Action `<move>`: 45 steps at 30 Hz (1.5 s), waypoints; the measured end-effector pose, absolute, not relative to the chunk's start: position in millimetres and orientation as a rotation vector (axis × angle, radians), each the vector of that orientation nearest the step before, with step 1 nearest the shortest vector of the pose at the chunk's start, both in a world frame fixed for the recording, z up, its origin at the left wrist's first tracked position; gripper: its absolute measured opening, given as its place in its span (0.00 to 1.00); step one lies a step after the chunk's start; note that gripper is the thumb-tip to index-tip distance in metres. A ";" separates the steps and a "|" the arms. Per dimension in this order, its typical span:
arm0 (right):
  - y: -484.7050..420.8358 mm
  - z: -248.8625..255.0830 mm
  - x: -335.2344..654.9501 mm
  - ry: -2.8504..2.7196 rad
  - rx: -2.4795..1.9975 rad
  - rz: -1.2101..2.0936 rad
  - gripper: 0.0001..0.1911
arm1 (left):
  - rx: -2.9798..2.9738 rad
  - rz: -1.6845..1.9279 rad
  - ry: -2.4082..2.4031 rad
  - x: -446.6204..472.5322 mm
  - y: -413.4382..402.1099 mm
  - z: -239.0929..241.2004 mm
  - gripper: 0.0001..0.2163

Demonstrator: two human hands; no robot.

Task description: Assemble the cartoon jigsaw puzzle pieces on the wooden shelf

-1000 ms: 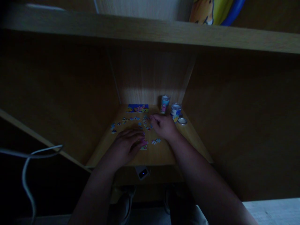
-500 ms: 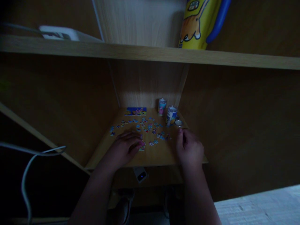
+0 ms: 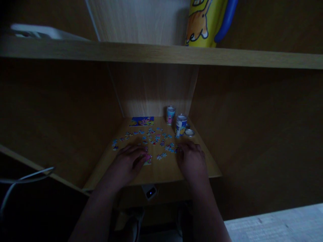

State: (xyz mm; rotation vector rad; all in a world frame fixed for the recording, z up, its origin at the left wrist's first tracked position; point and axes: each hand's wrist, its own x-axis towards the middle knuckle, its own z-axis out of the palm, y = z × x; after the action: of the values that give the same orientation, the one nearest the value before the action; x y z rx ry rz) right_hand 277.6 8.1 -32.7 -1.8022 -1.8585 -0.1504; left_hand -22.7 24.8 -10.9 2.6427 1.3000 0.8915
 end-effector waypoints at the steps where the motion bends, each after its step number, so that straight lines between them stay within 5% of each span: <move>1: 8.5 -31.1 276.4 -1.866 -1.828 -0.145 0.17 | 2.644 0.892 1.297 -22.9 25.3 -11.1 0.05; 13: 6.8 -30.0 275.8 -1.791 -1.960 -0.146 0.22 | 2.629 0.912 1.410 -25.0 28.0 -13.5 0.11; 36: 12.0 -43.2 291.3 -1.621 -2.098 -0.357 0.14 | 2.446 1.136 1.671 -33.9 30.9 -14.0 0.09; 45: 3.8 -29.1 284.6 -1.480 -1.832 0.121 0.13 | 2.471 1.150 1.529 -32.1 28.7 -12.2 0.07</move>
State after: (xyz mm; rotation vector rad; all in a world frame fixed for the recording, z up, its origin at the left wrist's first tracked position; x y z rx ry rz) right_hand 284.6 3.8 -29.1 -1.8321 -1.4800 0.1210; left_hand -32.1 28.7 -12.2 2.4709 1.5291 1.1497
